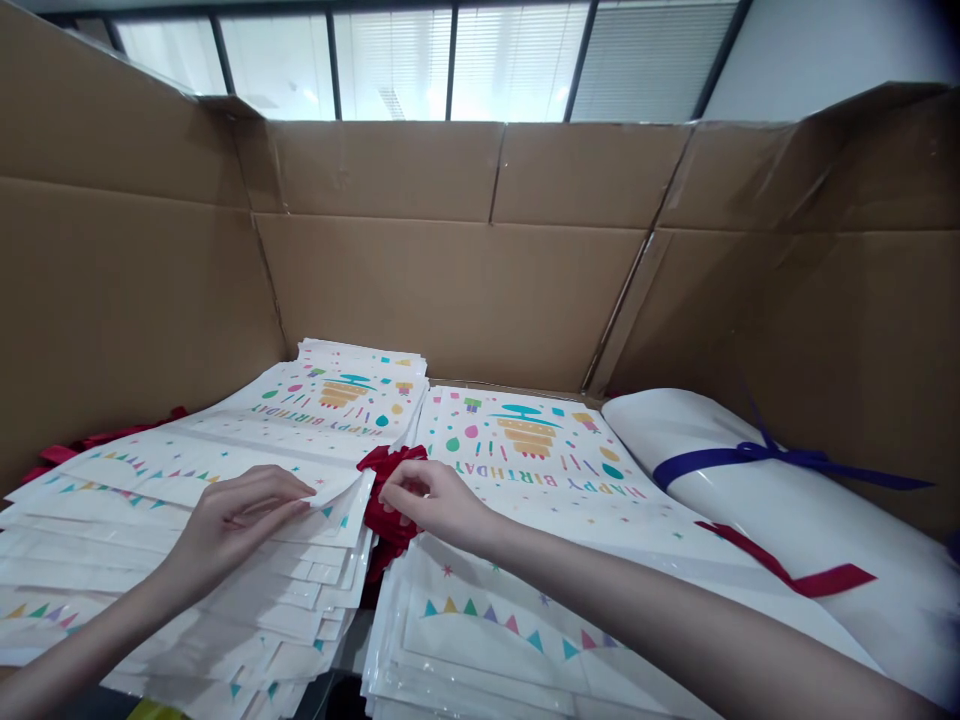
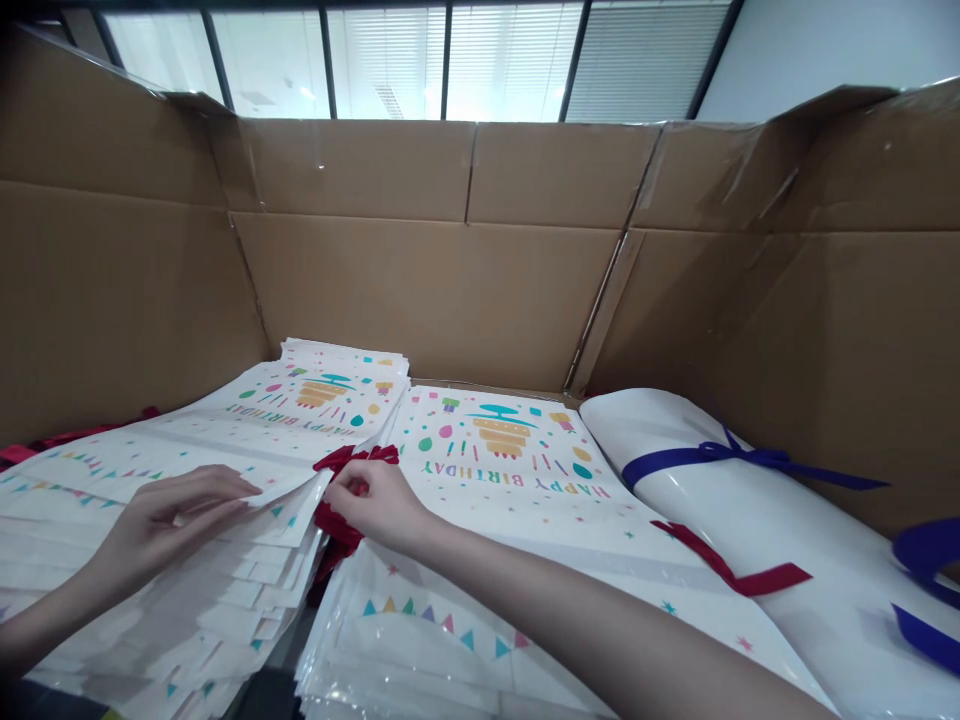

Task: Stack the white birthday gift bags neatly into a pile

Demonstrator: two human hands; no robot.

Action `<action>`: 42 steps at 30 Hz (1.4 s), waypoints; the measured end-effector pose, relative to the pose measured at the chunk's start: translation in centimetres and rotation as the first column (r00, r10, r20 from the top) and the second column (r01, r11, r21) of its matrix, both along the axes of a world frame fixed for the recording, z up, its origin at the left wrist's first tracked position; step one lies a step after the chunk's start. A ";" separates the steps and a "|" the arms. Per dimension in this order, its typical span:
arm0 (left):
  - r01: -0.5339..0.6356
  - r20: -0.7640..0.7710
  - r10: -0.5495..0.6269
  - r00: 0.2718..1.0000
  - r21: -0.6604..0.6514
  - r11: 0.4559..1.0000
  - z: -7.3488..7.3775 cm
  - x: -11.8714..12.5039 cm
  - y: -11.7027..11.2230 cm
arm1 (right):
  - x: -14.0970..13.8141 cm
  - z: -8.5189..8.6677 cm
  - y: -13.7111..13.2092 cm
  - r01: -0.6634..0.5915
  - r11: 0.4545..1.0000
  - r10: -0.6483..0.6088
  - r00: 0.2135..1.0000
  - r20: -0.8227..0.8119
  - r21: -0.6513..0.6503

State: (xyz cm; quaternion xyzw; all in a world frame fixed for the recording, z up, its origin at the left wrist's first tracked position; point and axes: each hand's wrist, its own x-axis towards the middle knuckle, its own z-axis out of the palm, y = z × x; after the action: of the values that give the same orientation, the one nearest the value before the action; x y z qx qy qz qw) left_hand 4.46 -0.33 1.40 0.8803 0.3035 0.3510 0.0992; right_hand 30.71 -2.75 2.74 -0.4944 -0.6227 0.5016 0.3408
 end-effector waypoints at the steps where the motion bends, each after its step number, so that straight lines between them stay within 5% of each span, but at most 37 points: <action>1: 0.006 0.028 -0.006 1.000 0.028 1.000 0.2 0.3 -0.2 | -0.5 -0.2 0.5 0.000 0.996 -0.004 0.999 -0.039 -0.087; 6: 0.093 0.054 -0.110 0.992 0.257 0.962 0.9 2.6 -1.7 | -2.7 -0.8 1.8 -0.042 0.924 -0.063 0.963 -0.260 -0.379; 10: 0.154 -0.124 -0.118 0.985 0.344 0.926 0.6 3.0 -2.5 | -3.0 -0.9 1.8 0.043 0.934 -0.190 0.901 -0.389 -0.355; 17: -0.003 -0.279 0.162 0.946 0.495 0.869 -0.8 -1.9 -2.4 | 2.5 -0.1 0.5 0.093 0.963 -0.195 0.890 -0.413 -0.253; 20: -0.006 -0.303 0.184 0.935 0.506 0.863 -0.8 -2.3 -3.0 | 5.6 -0.1 -0.9 0.101 0.967 -0.187 0.906 -0.379 -0.236; 25: 0.075 -0.327 0.120 0.938 0.525 0.848 0.1 1.0 -4.7 | 9.5 -0.3 -3.7 0.126 0.970 -0.190 0.926 -0.325 -0.208; 30: 0.106 -0.365 0.134 0.921 0.568 0.816 -0.1 2.6 -5.4 | 10.6 -0.2 -4.5 0.094 0.982 -0.144 0.932 -0.332 -0.164; 37: 0.129 -0.474 0.121 0.872 0.462 0.878 -1.8 2.5 -5.5 | 12.1 0.2 -4.8 0.060 0.991 -0.095 0.943 -0.319 -0.118; 42: 0.198 -0.524 0.005 0.852 0.332 0.922 -1.3 4.9 -6.2 | 17.5 0.1 -9.0 0.309 0.930 -0.334 0.936 -0.107 -0.201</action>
State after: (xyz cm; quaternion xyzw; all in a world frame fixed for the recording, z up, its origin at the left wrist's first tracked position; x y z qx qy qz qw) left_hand 9.39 -6.50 0.08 0.9585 0.2010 0.1483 -0.1371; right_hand 48.24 -11.77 2.83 -0.5824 -0.4595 0.5269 0.4148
